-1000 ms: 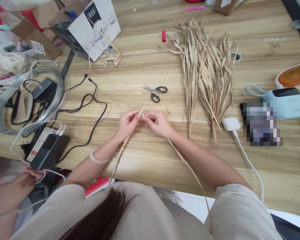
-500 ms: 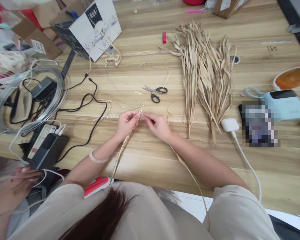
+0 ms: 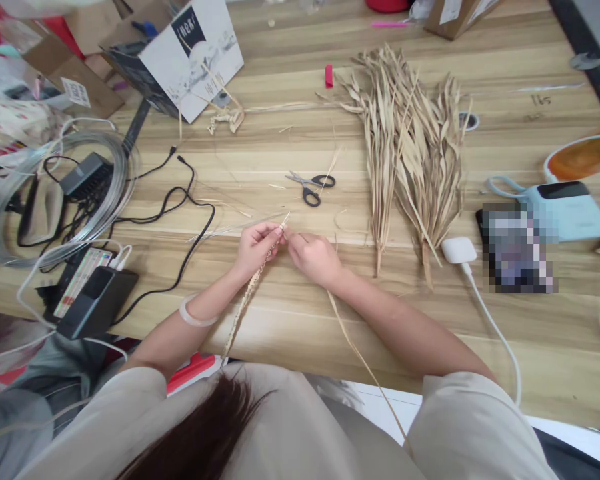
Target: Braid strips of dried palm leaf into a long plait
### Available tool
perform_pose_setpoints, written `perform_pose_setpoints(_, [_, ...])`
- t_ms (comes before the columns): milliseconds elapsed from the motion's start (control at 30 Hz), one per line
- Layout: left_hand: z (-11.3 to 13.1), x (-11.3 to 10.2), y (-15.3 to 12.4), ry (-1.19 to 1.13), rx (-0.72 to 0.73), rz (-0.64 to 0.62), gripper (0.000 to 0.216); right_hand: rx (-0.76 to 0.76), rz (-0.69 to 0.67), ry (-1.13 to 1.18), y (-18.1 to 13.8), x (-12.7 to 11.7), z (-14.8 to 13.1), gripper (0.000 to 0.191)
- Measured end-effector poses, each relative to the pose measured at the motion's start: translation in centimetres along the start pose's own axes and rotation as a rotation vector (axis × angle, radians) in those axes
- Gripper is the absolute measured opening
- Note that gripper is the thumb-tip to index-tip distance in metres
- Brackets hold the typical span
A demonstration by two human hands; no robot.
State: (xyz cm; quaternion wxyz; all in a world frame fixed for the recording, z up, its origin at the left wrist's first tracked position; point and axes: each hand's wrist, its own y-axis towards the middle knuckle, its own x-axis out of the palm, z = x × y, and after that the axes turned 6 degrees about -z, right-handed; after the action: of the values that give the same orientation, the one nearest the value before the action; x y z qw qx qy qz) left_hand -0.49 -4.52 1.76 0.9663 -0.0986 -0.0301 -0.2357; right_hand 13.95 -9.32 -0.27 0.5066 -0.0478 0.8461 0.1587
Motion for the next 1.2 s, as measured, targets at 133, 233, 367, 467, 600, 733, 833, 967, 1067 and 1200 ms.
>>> perform_pose_setpoints(133, [0.3, -0.1, 0.1, -0.005, -0.042, -0.023, 0.035, -0.003, 0.026, 0.051, 0.0, 0.0, 0.0, 0.037])
perform_pose_setpoints(233, [0.5, -0.2, 0.3, 0.004, -0.072, -0.056, 0.035, -0.013, 0.08, 0.156, -0.1, 0.2, 0.0, 0.036])
perform_pose_setpoints(367, [0.3, -0.4, 0.6, 0.024, -0.078, -0.052, 0.036, 0.06, 0.143, 0.418, 0.1, 0.2, 0.0, 0.03])
perform_pose_setpoints(467, [0.0, -0.6, 0.8, 0.041, -0.059, -0.036, 0.037, 0.159, 0.112, 0.615, 0.4, -0.1, 0.0, 0.026])
perform_pose_setpoints(600, [0.0, -0.8, 0.9, 0.054, -0.058, -0.04, 0.037, 0.239, 0.048, 0.799, 0.6, -0.2, 0.1, 0.024])
perform_pose_setpoints(733, [0.3, -0.9, 0.8, 0.072, -0.07, -0.085, 0.036, 0.23, 0.036, 0.805, 0.6, -0.1, 0.4, 0.024])
perform_pose_setpoints(833, [0.3, -0.9, 0.7, 0.09, -0.047, -0.105, 0.038, 0.199, 0.047, 0.687, 0.6, 0.0, 0.6, 0.024])
perform_pose_setpoints(967, [-0.1, -0.8, 0.7, 0.106, -0.025, -0.082, 0.041, 0.149, 0.126, 0.499, 0.8, -0.1, 0.8, 0.021])
perform_pose_setpoints(1067, [-0.1, -0.7, 0.7, 0.107, -0.01, -0.074, 0.042, 0.142, 0.137, 0.468, 0.9, -0.2, 0.8, 0.019])
perform_pose_setpoints(1200, [0.2, -0.8, 0.6, 0.087, -0.034, -0.072, 0.041, 0.172, 0.084, 0.621, 1.1, -0.5, 0.7, 0.02])
